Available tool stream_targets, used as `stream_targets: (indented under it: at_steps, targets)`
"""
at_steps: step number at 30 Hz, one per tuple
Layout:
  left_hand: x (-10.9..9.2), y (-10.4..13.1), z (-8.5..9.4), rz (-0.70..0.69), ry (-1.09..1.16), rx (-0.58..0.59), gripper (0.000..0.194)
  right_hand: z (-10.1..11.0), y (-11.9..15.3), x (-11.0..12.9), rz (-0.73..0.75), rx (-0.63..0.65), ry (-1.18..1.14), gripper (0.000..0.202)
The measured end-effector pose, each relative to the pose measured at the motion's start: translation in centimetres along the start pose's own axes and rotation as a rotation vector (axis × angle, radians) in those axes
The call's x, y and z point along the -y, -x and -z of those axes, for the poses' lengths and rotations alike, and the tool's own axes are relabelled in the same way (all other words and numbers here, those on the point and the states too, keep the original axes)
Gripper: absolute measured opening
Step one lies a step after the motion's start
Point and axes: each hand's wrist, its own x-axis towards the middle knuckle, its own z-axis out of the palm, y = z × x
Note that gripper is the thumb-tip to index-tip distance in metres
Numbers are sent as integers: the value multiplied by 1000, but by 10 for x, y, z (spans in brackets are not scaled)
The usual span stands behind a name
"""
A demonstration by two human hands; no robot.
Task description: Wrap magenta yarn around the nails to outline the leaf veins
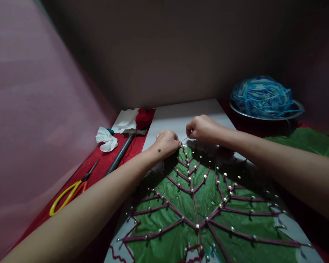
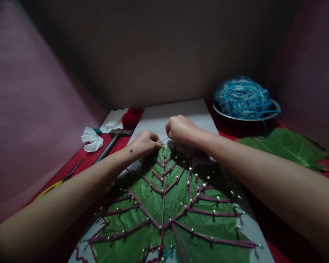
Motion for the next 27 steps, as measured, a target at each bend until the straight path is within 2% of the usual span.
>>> stream_targets:
  at_steps: [5, 10, 14, 18, 22, 27]
  targets:
    - [1, -1, -1, -34, -73, 34, 8, 7, 36, 3, 94, -26, 206, 31]
    - [7, 3, 2, -67, -86, -11, 10, 2, 49, 17, 208, 87, 380, 29]
    - [17, 2, 0, -175, -2, -33, 12, -1, 47, 16, 243, 117, 369, 31]
    - [22, -2, -3, -183, 116, -6, 11, -2, 46, 12, 232, 110, 343, 29]
    - [15, -5, -1, -262, -88, -51, 10, -2, 45, 14, 242, 120, 332, 29]
    - [10, -6, 7, -253, -183, 56, 13, 4, 40, 14, 178, 139, 202, 31]
